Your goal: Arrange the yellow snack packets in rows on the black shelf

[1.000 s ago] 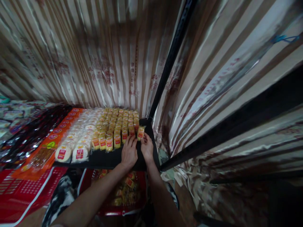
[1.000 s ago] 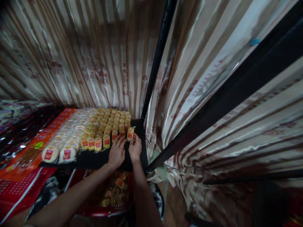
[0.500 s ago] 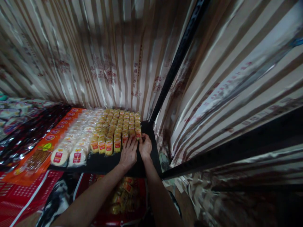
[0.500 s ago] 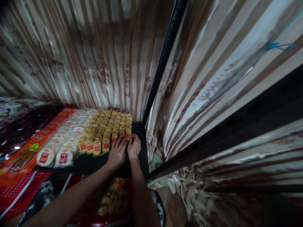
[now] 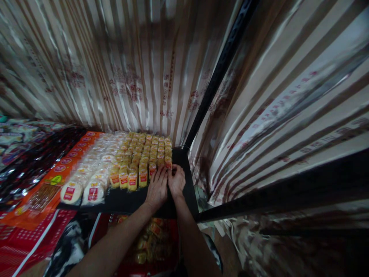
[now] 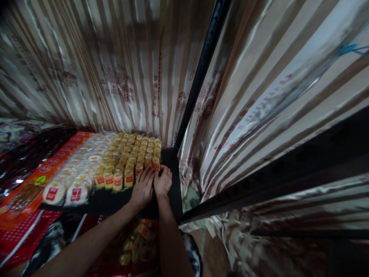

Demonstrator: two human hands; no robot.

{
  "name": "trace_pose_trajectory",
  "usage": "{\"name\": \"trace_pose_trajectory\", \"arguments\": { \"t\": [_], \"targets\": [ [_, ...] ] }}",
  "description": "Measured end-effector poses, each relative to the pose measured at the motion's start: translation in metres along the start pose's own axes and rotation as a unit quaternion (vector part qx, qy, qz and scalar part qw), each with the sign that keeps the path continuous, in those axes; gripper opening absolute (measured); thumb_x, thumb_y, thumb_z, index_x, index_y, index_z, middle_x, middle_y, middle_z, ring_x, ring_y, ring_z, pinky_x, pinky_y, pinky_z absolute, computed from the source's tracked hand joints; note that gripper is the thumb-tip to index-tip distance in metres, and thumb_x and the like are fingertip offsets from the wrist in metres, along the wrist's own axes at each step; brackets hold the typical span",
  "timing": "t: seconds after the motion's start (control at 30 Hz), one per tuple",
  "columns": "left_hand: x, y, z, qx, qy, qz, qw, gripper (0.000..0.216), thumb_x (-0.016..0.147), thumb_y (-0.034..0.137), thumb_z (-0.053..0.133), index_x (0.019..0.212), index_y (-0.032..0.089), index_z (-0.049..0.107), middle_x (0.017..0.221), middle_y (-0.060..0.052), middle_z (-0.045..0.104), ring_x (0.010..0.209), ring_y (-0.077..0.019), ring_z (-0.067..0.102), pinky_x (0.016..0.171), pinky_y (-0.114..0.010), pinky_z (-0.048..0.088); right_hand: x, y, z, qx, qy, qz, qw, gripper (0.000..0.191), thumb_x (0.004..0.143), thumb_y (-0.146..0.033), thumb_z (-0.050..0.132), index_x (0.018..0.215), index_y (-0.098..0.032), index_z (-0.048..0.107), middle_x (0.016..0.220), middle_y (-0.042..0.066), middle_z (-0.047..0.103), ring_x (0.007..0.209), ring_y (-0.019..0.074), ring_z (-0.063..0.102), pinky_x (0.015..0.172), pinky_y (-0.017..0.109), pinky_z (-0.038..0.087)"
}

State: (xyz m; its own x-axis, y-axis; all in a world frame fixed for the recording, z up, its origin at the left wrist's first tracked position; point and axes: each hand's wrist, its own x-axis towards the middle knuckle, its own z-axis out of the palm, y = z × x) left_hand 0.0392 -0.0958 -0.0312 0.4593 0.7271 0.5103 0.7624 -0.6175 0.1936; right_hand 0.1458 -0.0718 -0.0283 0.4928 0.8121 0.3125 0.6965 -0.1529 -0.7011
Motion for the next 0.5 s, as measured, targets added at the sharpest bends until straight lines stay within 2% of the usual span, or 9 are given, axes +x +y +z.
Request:
{"name": "trace_pose_trajectory", "arguments": {
  "t": [0.3, 0.5],
  "targets": [
    [0.000, -0.001, 0.000, -0.016, 0.009, 0.014, 1.000, 0.054, 0.075, 0.011, 0.042, 0.128, 0.005, 0.041, 0.137, -0.016, 0.042, 0.134, -0.0264, 0.022, 0.108, -0.047, 0.026, 0.001, 0.004, 0.002, -0.004, -0.010, -0.014, 1.000, 0.028, 0.083, -0.037, 0.040, 0.091, -0.018, 0.058, 0.088, 0.007, 0.061, 0.082, 0.0200, 0.053, 0.077, 0.030, 0.040],
    [0.000, 0.003, -0.016, -0.060, 0.017, 0.040, 0.997, 0.054, 0.071, 0.009, 0.045, 0.125, 0.006, 0.046, 0.134, -0.015, 0.045, 0.131, -0.0266, 0.028, 0.109, -0.048, 0.025, 0.002, 0.005, -0.003, 0.001, 0.002, -0.036, 0.999, 0.035, 0.079, -0.036, 0.046, 0.101, -0.011, 0.059, 0.097, 0.014, 0.062, 0.091, 0.0236, 0.054, 0.085, 0.037, 0.040]
  ]
}}
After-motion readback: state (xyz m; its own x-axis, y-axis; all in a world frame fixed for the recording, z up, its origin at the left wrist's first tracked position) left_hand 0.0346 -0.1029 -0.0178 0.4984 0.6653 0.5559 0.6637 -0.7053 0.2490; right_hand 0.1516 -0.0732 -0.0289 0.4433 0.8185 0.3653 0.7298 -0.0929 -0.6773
